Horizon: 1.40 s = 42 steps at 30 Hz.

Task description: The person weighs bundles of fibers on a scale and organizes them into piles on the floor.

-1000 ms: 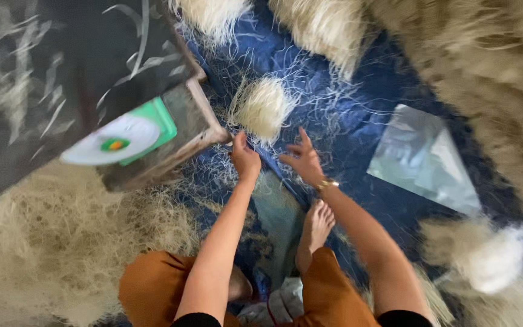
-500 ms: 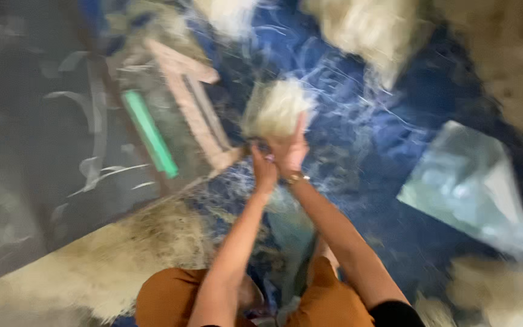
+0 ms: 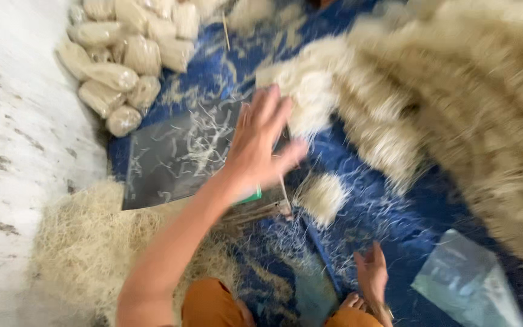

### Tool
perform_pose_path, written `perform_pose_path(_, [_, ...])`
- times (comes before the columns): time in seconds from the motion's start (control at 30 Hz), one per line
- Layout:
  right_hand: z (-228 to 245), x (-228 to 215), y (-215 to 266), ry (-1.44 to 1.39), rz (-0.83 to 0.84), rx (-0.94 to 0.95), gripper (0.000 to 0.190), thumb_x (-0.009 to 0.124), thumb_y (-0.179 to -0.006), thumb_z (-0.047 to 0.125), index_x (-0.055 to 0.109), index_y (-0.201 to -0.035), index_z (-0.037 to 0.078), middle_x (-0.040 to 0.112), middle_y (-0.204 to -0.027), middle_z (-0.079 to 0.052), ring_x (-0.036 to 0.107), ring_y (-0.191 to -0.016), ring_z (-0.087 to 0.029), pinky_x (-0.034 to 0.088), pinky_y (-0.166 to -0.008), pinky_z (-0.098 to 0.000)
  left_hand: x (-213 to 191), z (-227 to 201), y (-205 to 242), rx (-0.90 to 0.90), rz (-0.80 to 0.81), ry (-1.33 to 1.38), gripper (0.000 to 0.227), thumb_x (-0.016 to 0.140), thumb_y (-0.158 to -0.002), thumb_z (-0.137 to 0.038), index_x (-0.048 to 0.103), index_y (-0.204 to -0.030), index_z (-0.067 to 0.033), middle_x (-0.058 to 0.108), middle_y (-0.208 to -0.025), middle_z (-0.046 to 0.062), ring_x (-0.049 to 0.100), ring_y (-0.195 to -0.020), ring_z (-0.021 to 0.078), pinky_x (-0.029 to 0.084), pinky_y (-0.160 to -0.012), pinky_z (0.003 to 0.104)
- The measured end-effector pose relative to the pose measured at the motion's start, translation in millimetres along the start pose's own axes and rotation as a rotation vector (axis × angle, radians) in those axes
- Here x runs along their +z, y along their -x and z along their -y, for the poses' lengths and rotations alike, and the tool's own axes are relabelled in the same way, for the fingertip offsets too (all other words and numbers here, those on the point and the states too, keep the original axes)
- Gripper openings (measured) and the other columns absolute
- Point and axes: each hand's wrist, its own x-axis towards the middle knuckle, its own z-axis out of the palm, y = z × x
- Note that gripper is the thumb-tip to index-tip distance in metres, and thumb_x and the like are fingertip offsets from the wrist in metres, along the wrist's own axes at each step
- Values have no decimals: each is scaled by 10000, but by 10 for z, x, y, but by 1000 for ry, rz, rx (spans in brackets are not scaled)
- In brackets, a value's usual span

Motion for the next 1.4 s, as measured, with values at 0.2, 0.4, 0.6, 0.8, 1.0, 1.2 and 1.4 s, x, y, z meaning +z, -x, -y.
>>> perform_pose_path(0.2, [-607,-968,-60,59,-216,-190,490,770,-809,204,734,-1291,125,757,-940,-105,685,-866,-194,496,-836,-326,138,849,-331,-376,499,-709,923,105,-904,-743,-45,-1590,-144,-62,-1669,148,-45,-1530,312,-25,-1214,586])
perform_pose_path(0.4, [749,-1556,-497,436,-274,-428,482,641,-931,466,722,-1304,171,729,-1199,-77,662,-1138,-248,462,-954,-359,-648,972,201,-362,366,-668,404,461,-978,-255,521,-1335,-74,294,-1570,173,248,-1466,326,206,-1077,615])
perform_pose_path(0.6, [3580,-587,71,254,-109,-1251,525,791,-833,134,650,-1293,-75,605,-1251,-379,549,-1180,-565,453,-974,-607,-1265,1881,1101,-376,-272,-610,324,592,-956,-339,603,-1239,-180,460,-1345,97,386,-1242,346,218,-1026,704])
perform_pose_path(0.8, [4584,916,12,514,426,-953,869,424,-961,752,311,-1592,165,309,-1565,-311,245,-1471,-453,100,-1235,-542,-1347,1906,1794,-907,-848,578,862,409,-995,-685,201,-1613,-120,95,-1670,151,69,-1539,315,29,-1267,470])
perform_pose_path(1.0, [4660,1973,673,832,77,-1334,753,363,-998,713,499,-1494,163,546,-1423,-250,471,-1366,-423,326,-1099,-561,-1278,1692,1863,-746,-986,1261,628,286,-1085,-508,366,-1540,-83,325,-1555,234,333,-1448,392,287,-1190,519])
perform_pose_path(1.2, [4797,2566,1244,637,554,-1439,762,247,-995,741,500,-1448,183,531,-1467,-111,420,-1424,-277,272,-1144,-561,-1118,1783,1847,-630,-1215,1506,683,333,-1056,-562,471,-1455,-24,463,-1470,206,424,-1392,365,404,-1118,535])
perform_pose_path(1.4, [4308,2294,1563,716,704,-1312,541,347,-1089,434,426,-1519,115,433,-1542,-115,352,-1461,-298,141,-1239,-505,-921,2008,1816,-352,-1465,1861,720,481,-986,-615,621,-1312,11,623,-1319,221,603,-1213,336,515,-991,490])
